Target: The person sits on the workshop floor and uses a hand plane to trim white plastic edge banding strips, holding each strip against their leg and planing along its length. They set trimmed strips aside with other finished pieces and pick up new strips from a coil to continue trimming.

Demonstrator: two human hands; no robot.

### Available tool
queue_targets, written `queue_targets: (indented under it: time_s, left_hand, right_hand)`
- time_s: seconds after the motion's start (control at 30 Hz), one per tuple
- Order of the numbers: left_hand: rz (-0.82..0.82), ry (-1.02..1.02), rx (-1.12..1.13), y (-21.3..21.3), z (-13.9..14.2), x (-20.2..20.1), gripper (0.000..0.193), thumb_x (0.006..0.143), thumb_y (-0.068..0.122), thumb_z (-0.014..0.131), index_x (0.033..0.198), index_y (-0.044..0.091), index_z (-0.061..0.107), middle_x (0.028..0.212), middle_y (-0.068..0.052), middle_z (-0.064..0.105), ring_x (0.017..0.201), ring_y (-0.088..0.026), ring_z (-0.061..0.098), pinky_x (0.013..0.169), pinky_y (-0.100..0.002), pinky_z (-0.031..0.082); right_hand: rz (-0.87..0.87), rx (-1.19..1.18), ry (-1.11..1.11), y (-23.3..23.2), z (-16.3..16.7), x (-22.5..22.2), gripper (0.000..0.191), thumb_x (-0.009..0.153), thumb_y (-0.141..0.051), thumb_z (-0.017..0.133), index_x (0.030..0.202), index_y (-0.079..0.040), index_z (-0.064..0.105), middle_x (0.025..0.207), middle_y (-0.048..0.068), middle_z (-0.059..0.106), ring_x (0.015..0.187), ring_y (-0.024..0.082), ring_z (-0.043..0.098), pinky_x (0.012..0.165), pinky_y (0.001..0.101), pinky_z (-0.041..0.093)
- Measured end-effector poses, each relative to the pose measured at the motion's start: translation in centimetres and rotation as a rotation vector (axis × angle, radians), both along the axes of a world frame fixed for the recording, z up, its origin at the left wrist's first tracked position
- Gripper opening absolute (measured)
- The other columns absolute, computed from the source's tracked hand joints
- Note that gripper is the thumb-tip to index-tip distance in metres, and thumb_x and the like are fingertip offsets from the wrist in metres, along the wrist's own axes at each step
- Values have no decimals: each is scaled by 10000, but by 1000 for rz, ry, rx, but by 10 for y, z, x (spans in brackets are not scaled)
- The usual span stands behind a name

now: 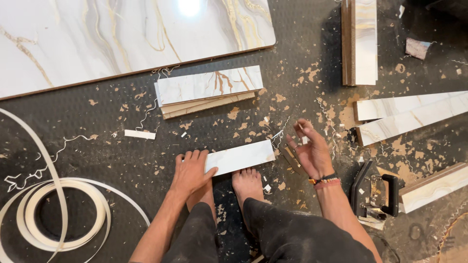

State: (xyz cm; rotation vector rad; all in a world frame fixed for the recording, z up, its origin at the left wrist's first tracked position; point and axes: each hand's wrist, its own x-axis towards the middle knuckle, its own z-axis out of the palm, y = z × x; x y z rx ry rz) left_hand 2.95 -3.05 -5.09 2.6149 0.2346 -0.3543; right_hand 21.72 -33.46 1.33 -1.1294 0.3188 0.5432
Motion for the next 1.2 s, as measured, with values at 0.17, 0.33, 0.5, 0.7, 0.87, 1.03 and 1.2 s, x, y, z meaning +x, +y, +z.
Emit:
queue_targets:
  time_s: [0.17,0.33,0.5,0.7,0.87,1.03,1.2]
  left_hand:
    - [-91,181,56,-3,7,18,666,795,564,735,1253,92,631,1125,-143,687,1045,-340,654,912,-510,463]
    - [-23,352,-165,-8,16,21,629,806,577,741,1195,92,644,1063,-162,744,1007,-350,717,856,-479,543]
    - [127,172,-446,-17,44,-5,436,870,509,700,1144,170,676,1068,-97,743,1013,-292,687,894,-452,485]
    - [487,-209,-1303,-24,82,-40,569,796,286,808,1278,63,607,1204,-90,667,1171,-277,584,1020,-438,425]
    - [721,-363,-1719,1,56,-14,450,914,237,788,1200,-77,641,1077,-177,728,1008,-336,726,932,-497,577]
    - [1064,-16,-1542,-11,11,-16,444,915,264,743,1178,-86,673,1065,-170,734,1033,-311,748,887,-436,597]
    - [1122,36,-1526,-10,-8,-59,548,884,265,726,1333,-2,559,1221,-177,668,1134,-355,657,925,-481,592]
  right_hand:
    - [128,192,-155,1,53,4,762,695,-200,871,1399,-302,597,1620,-11,399,1505,208,346,1187,592,315]
    - [172,259,-285,-6,62,9,804,757,-111,872,1440,-363,529,1560,6,441,1488,244,387,1222,604,342]
    - [212,-785,-311,-6,0,1,489,900,-285,749,1351,-134,636,1363,102,666,1290,241,618,1138,441,488]
    - [452,-1488,-719,-11,-24,-62,630,794,-341,820,1305,-37,613,1369,171,581,1287,374,506,1048,462,428]
    - [538,-1505,-511,-2,-20,-55,584,779,-343,816,1235,-48,602,1209,175,659,1126,371,624,954,439,502]
    - [485,-1174,-690,-7,-33,-44,397,895,-214,749,1241,-60,631,1056,148,737,939,336,707,796,408,537]
    - [469,-716,-241,-13,-54,-42,292,996,-137,599,1276,-58,583,979,48,707,878,145,683,798,306,544]
